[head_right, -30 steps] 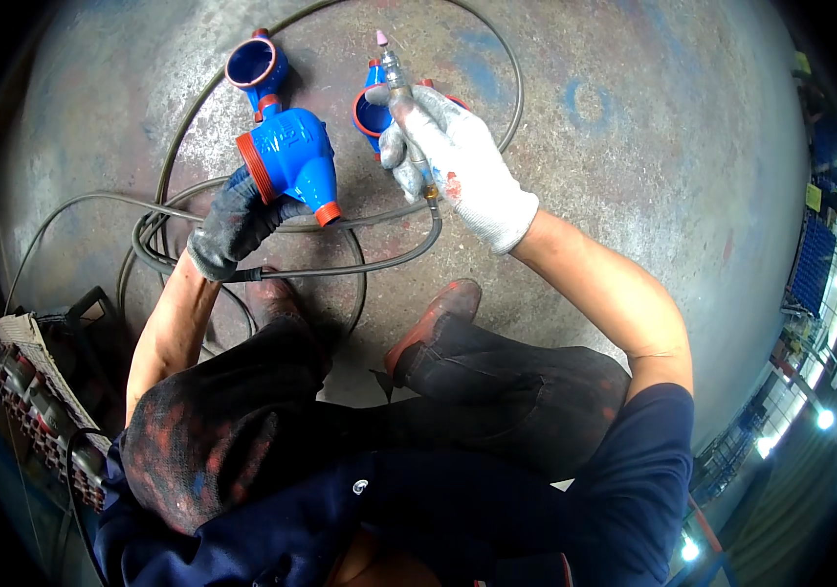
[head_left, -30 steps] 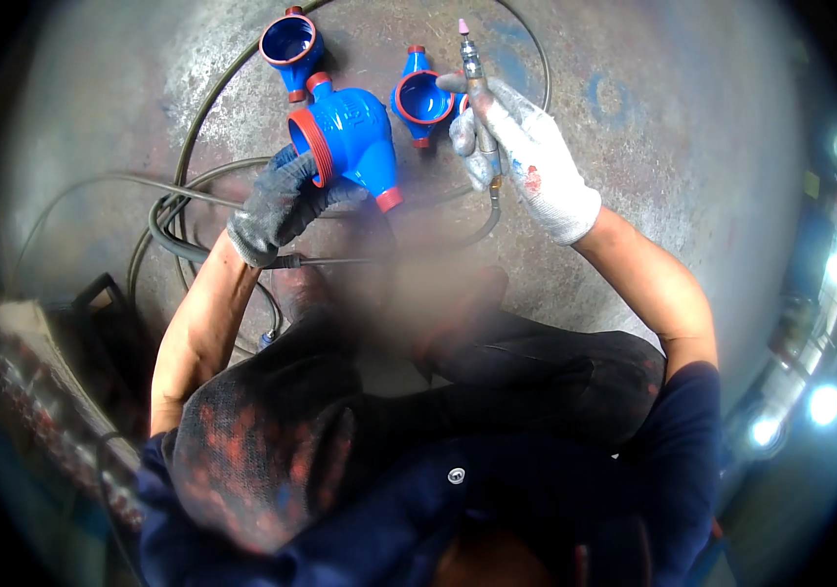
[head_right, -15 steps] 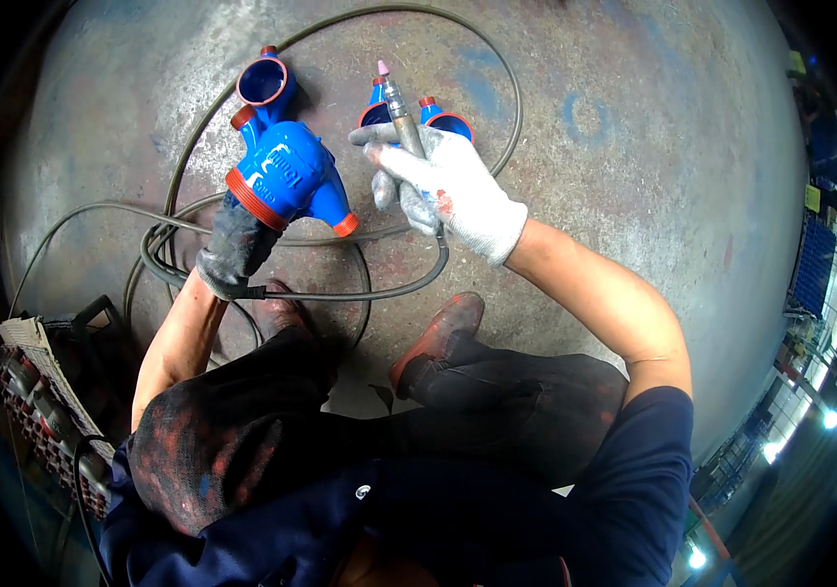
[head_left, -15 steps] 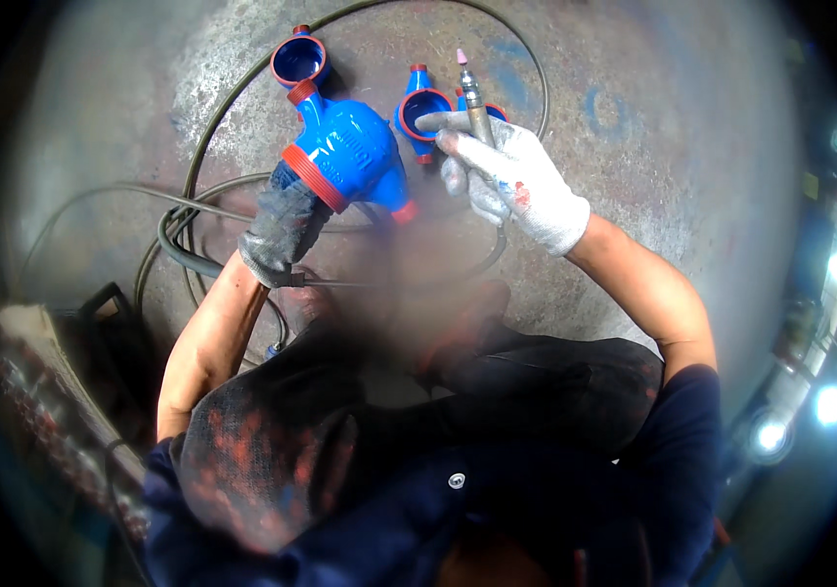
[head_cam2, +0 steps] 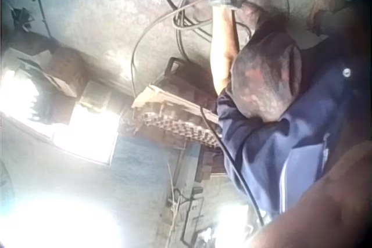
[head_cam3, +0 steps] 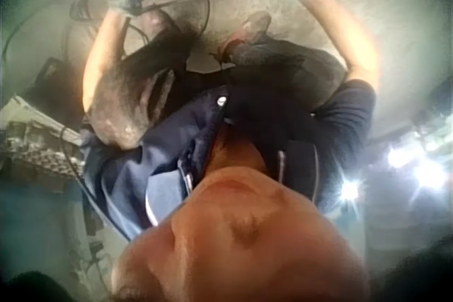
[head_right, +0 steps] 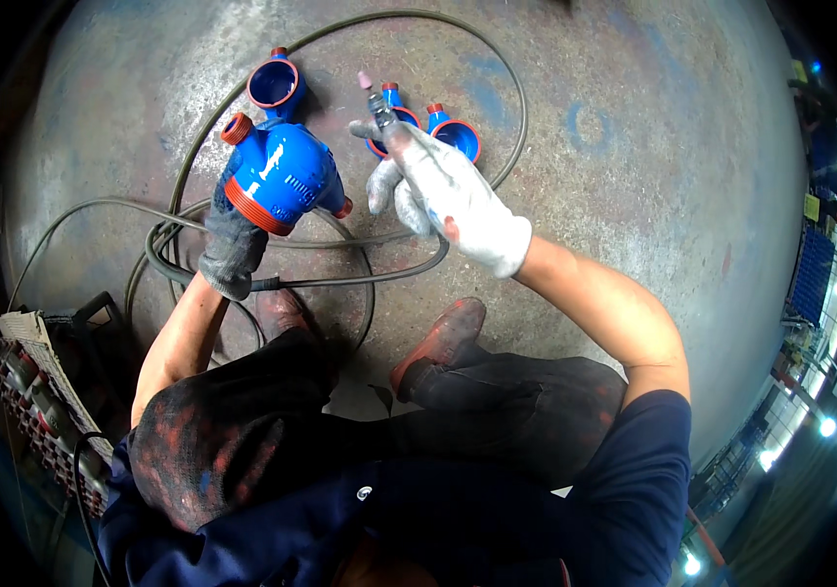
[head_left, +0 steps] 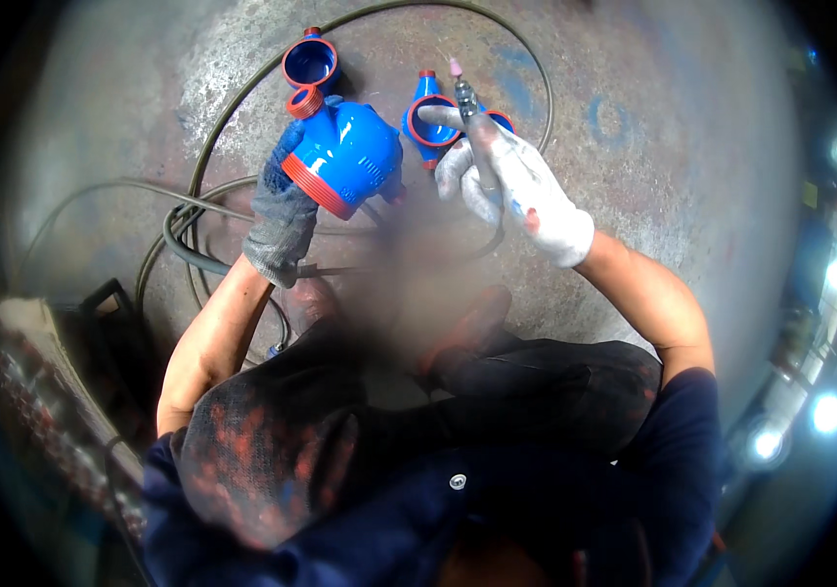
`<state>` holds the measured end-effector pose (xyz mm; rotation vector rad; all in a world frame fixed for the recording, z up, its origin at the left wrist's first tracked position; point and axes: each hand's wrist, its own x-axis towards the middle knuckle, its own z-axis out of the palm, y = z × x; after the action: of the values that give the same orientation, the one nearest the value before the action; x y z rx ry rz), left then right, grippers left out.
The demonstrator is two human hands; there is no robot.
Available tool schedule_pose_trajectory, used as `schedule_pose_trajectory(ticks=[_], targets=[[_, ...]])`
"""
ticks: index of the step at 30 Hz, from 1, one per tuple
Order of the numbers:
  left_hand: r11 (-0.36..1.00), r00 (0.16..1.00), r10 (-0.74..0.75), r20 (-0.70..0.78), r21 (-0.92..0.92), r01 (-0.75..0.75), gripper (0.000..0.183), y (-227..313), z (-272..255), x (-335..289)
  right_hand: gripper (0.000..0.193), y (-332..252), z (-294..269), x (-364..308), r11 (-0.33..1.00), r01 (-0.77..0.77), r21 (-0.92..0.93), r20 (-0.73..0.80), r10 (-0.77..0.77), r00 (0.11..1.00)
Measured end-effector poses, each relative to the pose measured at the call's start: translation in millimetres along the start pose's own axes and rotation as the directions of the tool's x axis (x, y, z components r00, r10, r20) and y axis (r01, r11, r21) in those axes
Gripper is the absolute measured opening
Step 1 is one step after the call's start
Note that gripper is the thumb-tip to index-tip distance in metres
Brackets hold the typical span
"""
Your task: The person uses a file to smooth the edges of blue metal parts, then carries them to another station and uses a handheld power grinder to further finish the interior of one part.
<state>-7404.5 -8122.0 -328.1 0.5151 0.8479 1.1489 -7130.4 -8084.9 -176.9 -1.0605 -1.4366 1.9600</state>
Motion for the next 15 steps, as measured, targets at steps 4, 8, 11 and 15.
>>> schedule_pose_trajectory(ticks=[4,8,11,15], targets=[[0.997,0.998,0.036,-0.058,0.07,-0.032,0.062,25,9,-8,0.05,0,16,-4,0.993,0.067,-0.093,0.011,-0.066,0.998],[0.923,0.962,0.25,-0.107,0.325,-0.204,0.058,18,-11,-14,0.045,-7,33,0,0.929,-0.033,-0.368,0.01,0.039,0.999],[0.918,0.948,0.271,-0.166,0.342,-0.203,0.055,26,0,-20,0.043,-5,28,3,0.887,-0.075,-0.455,-0.007,0.081,0.997],[0.908,0.95,0.275,-0.147,0.365,-0.207,0.052,33,9,-26,0.043,-6,29,9,0.878,-0.057,-0.475,-0.018,0.054,0.998]])
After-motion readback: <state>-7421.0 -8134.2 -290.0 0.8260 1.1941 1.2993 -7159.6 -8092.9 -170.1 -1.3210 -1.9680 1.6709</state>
